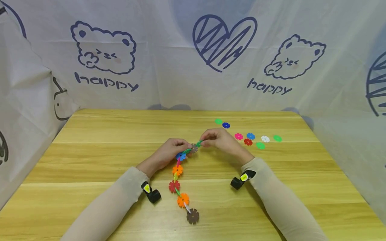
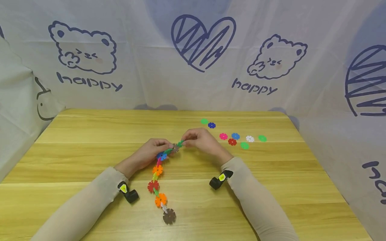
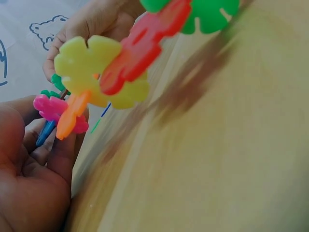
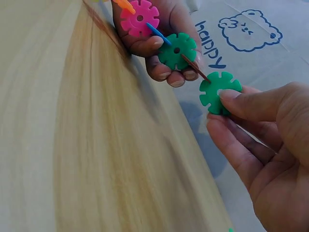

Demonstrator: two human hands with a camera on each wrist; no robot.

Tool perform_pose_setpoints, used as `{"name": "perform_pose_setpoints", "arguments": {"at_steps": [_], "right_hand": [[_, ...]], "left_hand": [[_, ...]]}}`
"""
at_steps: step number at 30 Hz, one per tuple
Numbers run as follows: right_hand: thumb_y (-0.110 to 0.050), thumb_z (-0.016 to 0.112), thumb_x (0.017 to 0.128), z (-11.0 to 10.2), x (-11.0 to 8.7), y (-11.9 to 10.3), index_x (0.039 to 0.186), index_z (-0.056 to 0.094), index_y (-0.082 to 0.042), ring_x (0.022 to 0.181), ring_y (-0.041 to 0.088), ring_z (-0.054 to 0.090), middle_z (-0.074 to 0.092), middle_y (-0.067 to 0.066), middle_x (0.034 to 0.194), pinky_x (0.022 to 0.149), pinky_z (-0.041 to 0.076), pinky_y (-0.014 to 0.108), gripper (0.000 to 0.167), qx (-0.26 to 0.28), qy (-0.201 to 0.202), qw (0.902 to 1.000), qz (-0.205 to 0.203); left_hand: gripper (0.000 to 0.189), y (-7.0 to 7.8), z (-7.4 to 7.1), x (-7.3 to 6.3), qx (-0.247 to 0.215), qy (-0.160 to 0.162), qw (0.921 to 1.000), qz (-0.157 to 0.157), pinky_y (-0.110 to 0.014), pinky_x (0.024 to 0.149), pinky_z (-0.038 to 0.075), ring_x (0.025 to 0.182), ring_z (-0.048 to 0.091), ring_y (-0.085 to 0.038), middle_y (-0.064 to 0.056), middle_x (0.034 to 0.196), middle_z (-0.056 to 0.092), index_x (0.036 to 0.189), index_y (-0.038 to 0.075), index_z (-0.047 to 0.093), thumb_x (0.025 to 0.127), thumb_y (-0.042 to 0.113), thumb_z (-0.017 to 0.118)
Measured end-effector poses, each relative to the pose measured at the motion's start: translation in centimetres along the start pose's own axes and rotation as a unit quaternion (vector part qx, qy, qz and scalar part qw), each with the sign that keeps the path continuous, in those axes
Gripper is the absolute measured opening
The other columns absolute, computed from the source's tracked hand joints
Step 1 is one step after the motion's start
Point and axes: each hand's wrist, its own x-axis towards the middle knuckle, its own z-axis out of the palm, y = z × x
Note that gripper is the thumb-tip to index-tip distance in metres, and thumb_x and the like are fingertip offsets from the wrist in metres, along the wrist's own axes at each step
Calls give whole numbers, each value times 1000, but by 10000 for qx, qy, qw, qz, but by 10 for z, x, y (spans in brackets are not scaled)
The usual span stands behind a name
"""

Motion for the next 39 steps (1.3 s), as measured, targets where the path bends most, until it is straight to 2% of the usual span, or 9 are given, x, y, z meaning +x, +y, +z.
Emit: {"name": "perform_pose_setpoints", "arguments": {"at_steps": [4,13,17,21,24,27,32,35,39], "right_hand": [[0,69,89,4,0,-2,92,74,-2,82,22,68,71,11,89,76,56,33,5,-269,264,9993,-52],[4,70,87,17,1,-2,86,76,-4,78,18,68,71,7,84,73,57,33,10,-351,813,9960,-87],[4,70,88,17,1,-1,86,75,-5,79,18,67,71,6,84,74,57,33,11,-347,813,9961,-40],[1,69,89,15,1,1,89,74,-5,83,19,67,71,6,87,77,56,33,8,-287,591,9978,15],[-3,70,90,12,1,3,92,73,-6,85,18,67,71,5,90,79,55,32,5,-299,472,9984,-10],[-5,69,91,9,2,5,94,73,-6,87,19,68,71,4,94,79,55,33,5,-247,424,9988,-47],[-4,68,92,6,3,9,97,73,-4,90,22,69,69,7,98,80,56,34,7,-80,317,9994,-146],[-3,67,92,7,3,8,97,72,-3,90,23,69,69,8,98,80,56,34,8,-49,283,9995,-146],[0,66,92,9,3,6,99,71,0,90,26,70,69,10,98,80,56,33,9,2,253,9996,-103]], "left_hand": [[24,0,1,0,-54,96,9999,-29,-29,79,52,91,64,-21,-12,102,69,105,-1,70,100,19,59],[22,1,4,1,-714,339,9969,-35,-27,73,56,84,66,-18,-17,108,64,108,-8,68,100,10,58],[23,1,5,1,-690,337,9970,-9,-28,74,56,84,65,-18,-16,107,64,108,-8,68,100,11,58],[24,1,4,0,-504,230,9984,-72,-30,77,56,85,66,-19,-16,109,64,110,-7,67,101,12,56],[26,3,3,-1,155,262,9995,-9,-30,78,54,86,64,-18,-12,107,66,109,-2,70,101,19,56],[31,5,1,-1,1049,407,9935,146,-30,78,49,86,59,-18,-6,100,68,104,6,73,102,30,54],[35,9,-3,0,2209,605,9713,635,-35,84,48,91,59,-18,2,100,69,106,14,73,103,39,49],[32,14,-2,-2,2685,645,9563,956,-37,84,50,92,61,-16,3,102,69,110,14,72,103,38,51],[27,22,2,-5,3189,630,9384,1170,-37,83,52,93,63,-15,5,101,69,110,15,71,101,35,56]]}}
